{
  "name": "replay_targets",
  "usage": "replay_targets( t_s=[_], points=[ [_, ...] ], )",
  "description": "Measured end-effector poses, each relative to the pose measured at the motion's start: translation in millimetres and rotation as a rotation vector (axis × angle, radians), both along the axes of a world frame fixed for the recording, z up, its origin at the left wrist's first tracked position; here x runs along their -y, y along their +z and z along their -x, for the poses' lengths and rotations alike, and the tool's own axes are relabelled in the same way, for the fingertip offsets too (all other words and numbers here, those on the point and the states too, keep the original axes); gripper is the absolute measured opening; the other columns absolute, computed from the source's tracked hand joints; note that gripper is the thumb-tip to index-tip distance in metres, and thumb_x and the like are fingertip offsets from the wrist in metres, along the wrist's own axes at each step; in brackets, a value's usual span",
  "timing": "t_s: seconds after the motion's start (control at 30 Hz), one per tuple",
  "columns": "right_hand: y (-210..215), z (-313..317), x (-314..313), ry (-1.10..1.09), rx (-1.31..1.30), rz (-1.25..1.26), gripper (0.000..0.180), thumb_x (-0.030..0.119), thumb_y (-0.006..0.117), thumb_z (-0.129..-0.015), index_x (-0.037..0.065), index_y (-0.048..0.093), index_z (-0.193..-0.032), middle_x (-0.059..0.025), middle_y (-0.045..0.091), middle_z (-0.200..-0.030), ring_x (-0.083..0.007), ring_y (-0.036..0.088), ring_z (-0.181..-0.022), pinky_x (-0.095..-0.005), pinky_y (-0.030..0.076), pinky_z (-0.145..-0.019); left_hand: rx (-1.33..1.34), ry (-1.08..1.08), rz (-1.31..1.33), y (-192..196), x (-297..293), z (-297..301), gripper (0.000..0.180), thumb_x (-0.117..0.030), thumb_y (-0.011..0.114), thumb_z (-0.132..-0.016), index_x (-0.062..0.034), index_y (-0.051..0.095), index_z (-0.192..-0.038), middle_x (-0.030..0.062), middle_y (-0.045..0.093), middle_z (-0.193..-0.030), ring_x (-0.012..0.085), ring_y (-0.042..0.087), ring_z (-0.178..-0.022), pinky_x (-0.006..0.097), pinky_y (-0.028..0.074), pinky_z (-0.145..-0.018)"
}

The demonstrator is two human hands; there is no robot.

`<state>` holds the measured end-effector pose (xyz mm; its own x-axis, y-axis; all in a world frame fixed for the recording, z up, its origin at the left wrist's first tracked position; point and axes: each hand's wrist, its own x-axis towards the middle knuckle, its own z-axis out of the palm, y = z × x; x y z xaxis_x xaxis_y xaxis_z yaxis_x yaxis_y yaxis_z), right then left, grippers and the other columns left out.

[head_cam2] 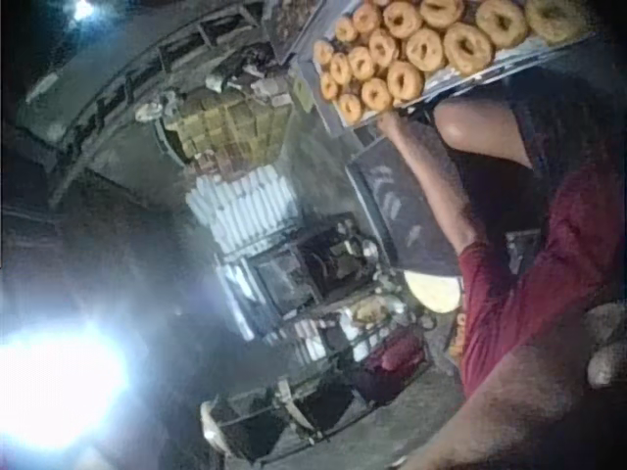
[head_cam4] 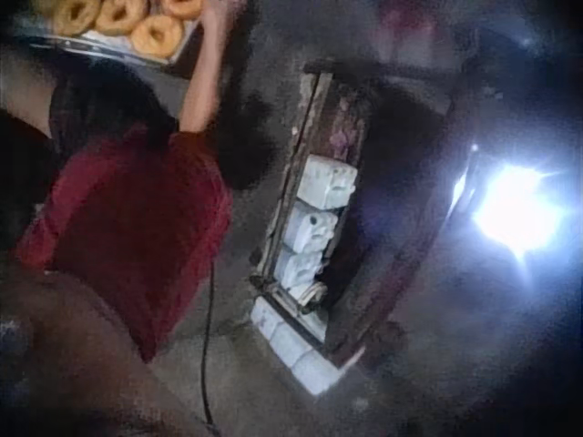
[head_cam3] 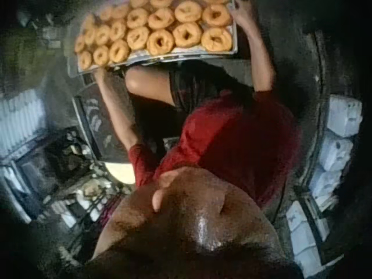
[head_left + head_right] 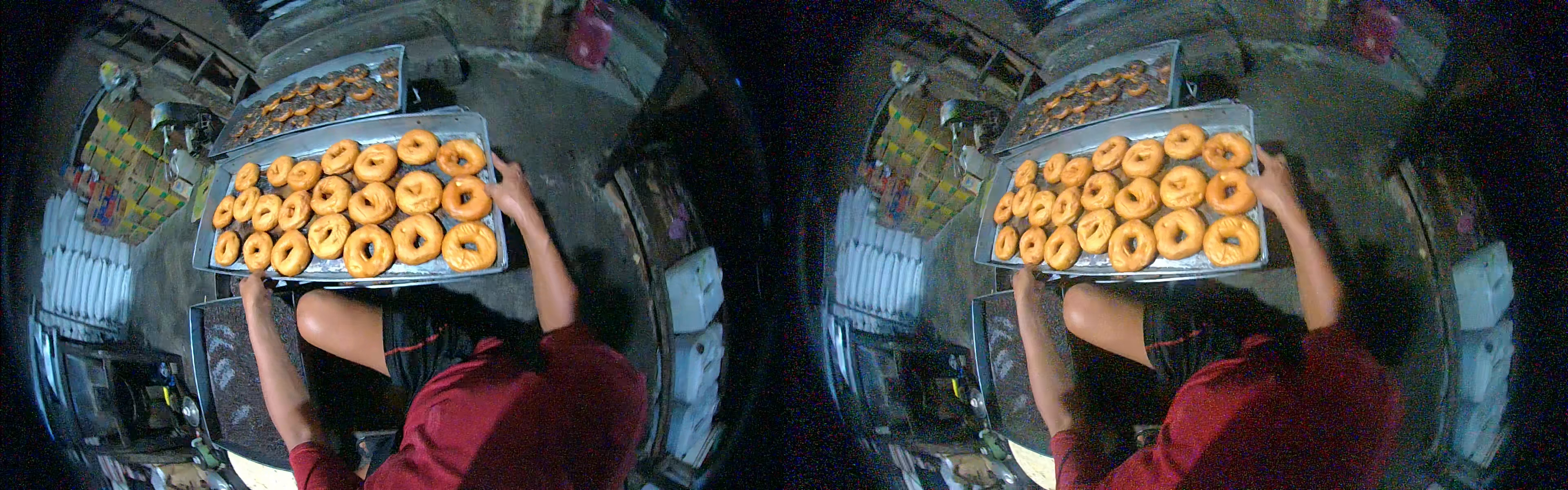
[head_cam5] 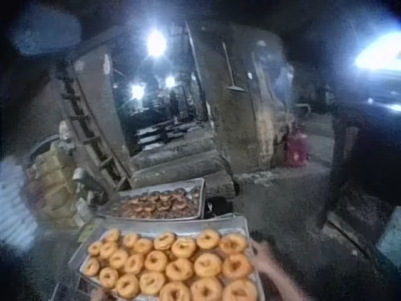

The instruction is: The person splits plain donuts in half, dips the cut surfaces into a tray of dark seeds, and places the coated donuts onto a metal tray. The person repeats this process for multiple donuts.

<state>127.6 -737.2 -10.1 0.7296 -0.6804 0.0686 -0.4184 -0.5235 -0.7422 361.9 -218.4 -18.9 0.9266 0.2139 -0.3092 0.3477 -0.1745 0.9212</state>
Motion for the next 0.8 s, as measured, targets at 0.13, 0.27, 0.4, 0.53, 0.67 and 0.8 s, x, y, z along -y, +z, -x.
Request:
replay_targets(
  t_s=[0.13,0.27,0.4,0.53,0.67,0.8],
  points=[
    [5,-2,-5,0.019,-0.040,0.004,0.080,0.017,0.065,-0.073,0.008,0.042,-0.149,-0.0276,0.053,-0.137,-0.0378,0.051,-0.130,-0.0394,0.039,-0.109,0.031,-0.086,0.098,14,-6,13,0.021,-0.007,0.062,-0.083,0.0030,0.056,-0.100,0.0100,0.062,-0.085,0.0184,0.060,-0.064,0.029,0.045,-0.048],
    [3,-4,-7,0.096,0.155,-0.226,0.078,0.019,0.071,-0.074,0.003,0.045,-0.146,-0.0280,0.052,-0.140,-0.0342,0.051,-0.131,-0.0380,0.040,-0.109,0.063,0.006,0.194,-4,-19,0,0.020,-0.005,0.061,-0.083,0.0041,0.058,-0.100,0.0106,0.063,-0.084,0.0189,0.060,-0.060,0.030,0.045,-0.048],
    [-4,-8,4,0.084,0.144,-0.130,0.077,0.019,0.070,-0.076,0.003,0.044,-0.147,-0.0248,0.053,-0.141,-0.0308,0.053,-0.131,-0.0362,0.040,-0.109,0.037,-0.033,0.063,-5,-24,-7,0.025,-0.008,0.062,-0.082,0.0054,0.059,-0.102,0.0102,0.062,-0.083,0.0178,0.057,-0.059,0.031,0.043,-0.046],
    [5,-11,-10,0.129,0.150,-0.135,0.073,0.016,0.065,-0.077,0.003,0.044,-0.146,-0.0222,0.051,-0.144,-0.0290,0.050,-0.134,-0.0358,0.038,-0.111,0.063,-0.020,0.103,-10,-25,3,0.023,-0.009,0.062,-0.083,0.0051,0.063,-0.102,0.0114,0.065,-0.088,0.0187,0.061,-0.065,0.030,0.047,-0.051],
    [10,-7,7,0.059,-0.163,0.295,0.082,0.041,0.075,-0.082,0.007,0.040,-0.148,-0.0270,0.052,-0.138,-0.0429,0.049,-0.129,-0.0480,0.041,-0.108,0.134,-0.057,0.016,-2,1,7,0.038,-0.018,0.073,-0.082,0.0031,0.064,-0.112,0.0125,0.068,-0.100,0.0221,0.064,-0.085,0.035,0.053,-0.070],
    [98,-62,-80,0.389,0.244,0.639,0.065,0.026,0.071,-0.082,0.009,0.050,-0.141,-0.0221,0.055,-0.134,-0.0398,0.052,-0.123,-0.0482,0.044,-0.102,0.641,0.085,-0.404,6,9,21,0.093,-0.011,0.080,-0.075,0.0041,0.024,-0.147,0.0268,0.049,-0.137,0.0371,0.048,-0.130,0.045,0.036,-0.111]
  ],
)
